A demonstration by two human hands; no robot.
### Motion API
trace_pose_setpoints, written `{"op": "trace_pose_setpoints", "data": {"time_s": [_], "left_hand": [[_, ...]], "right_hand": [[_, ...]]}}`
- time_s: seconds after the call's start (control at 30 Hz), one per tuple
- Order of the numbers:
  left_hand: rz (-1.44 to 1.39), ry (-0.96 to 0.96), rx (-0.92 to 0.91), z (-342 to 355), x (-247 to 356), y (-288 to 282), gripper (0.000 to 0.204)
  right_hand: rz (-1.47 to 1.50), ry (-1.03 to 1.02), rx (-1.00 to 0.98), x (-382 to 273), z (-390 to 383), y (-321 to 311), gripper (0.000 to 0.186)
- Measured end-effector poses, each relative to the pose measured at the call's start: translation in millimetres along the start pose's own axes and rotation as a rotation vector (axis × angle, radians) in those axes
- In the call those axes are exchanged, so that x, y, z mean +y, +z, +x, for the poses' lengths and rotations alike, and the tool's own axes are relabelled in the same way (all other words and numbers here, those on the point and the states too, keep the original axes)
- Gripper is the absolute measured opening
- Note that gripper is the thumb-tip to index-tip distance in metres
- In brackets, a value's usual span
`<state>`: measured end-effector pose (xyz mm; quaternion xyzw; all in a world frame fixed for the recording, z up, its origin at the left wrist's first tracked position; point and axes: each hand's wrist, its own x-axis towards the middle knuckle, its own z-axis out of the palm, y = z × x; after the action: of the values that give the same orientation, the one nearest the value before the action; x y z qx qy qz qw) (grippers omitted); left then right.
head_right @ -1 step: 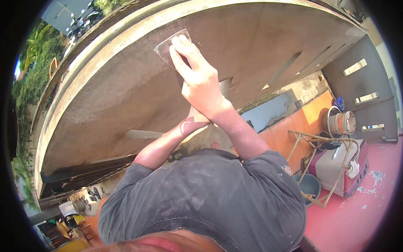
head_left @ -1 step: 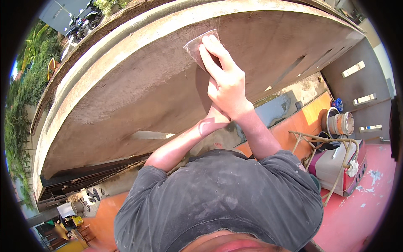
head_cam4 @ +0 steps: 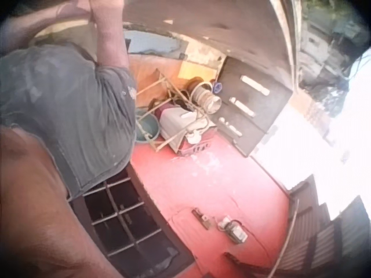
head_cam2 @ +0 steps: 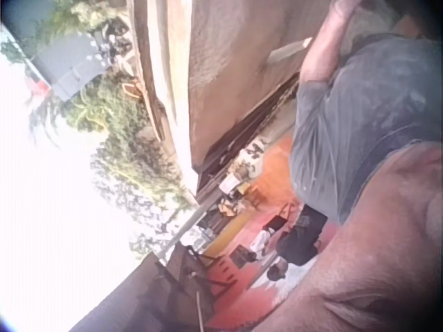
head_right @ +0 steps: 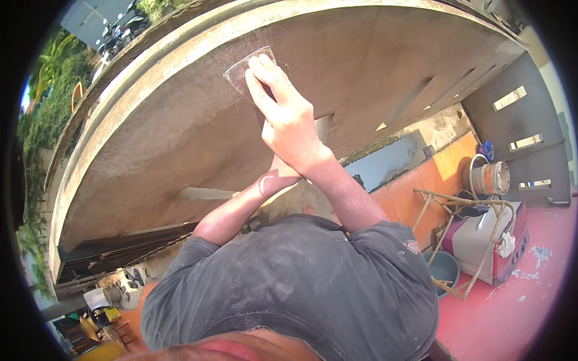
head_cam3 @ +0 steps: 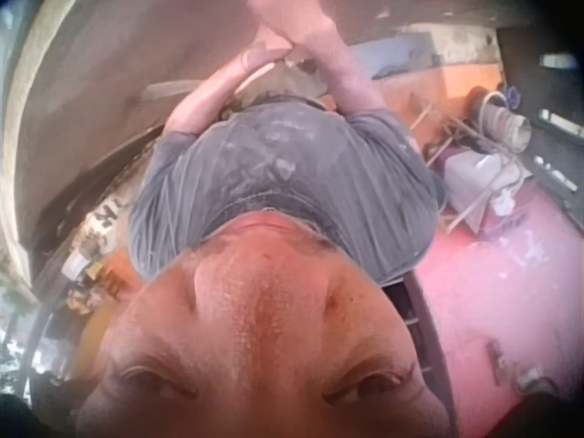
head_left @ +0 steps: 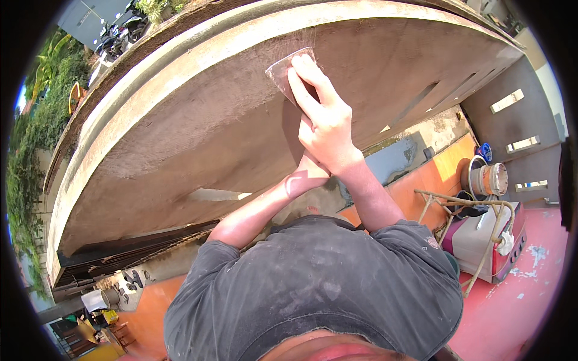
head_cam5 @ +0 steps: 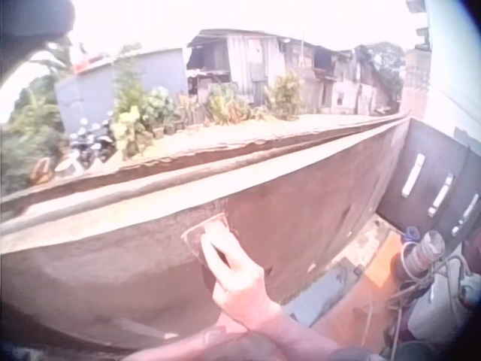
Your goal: The person uses a trowel to smooth a wet concrete ceiling surface. They repeatedly scrape and level the material across the overhead area, occasionally wiping the tool with their hand.
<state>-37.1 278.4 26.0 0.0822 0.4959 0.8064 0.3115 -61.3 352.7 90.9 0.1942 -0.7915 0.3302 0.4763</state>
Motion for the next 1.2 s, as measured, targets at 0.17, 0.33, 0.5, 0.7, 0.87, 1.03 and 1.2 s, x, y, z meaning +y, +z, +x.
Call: {"op": "trace_pose_setpoints", "data": {"time_s": [0.17, 0.33, 0.5, 0.7, 0.87, 1.03, 1.2], "left_hand": [[0.634, 0.096, -0.136, 8.0, 13.3, -23.9, 0.042], [0.562, 0.4, -0.032, 4.8, -14.3, -17.0, 0.035], [0.625, 0.388, -0.038, 11.5, -36.3, -28.9, 0.042], [0.712, 0.272, -0.137, 9.4, -15.4, -30.1, 0.044], [0.67, 0.453, 0.007, 16.2, -56.6, -26.8, 0.037], [0.558, 0.186, -0.117, 11.2, -22.4, -24.3, 0.038], [0.711, 0.263, -0.054, 4.3, -50.4, -39.4, 0.044]], "right_hand": [[-0.012, -0.052, 0.044, -1.7, 35.8, -6.4, 0.063], [-0.004, -0.011, 0.011, 2.3, 21.0, -6.0, 0.063], [-0.045, 0.021, -0.047, 1.4, 5.9, -6.4, 0.061], [0.0, -0.003, 0.017, -0.1, 28.2, -9.3, 0.064], [-0.05, 0.036, -0.055, 15.6, -16.1, -1.6, 0.056], [-0.05, 0.037, -0.048, 3.6, 2.9, -8.0, 0.057], [-0.085, 0.063, -0.073, 1.5, -18.4, 4.8, 0.058]]}}
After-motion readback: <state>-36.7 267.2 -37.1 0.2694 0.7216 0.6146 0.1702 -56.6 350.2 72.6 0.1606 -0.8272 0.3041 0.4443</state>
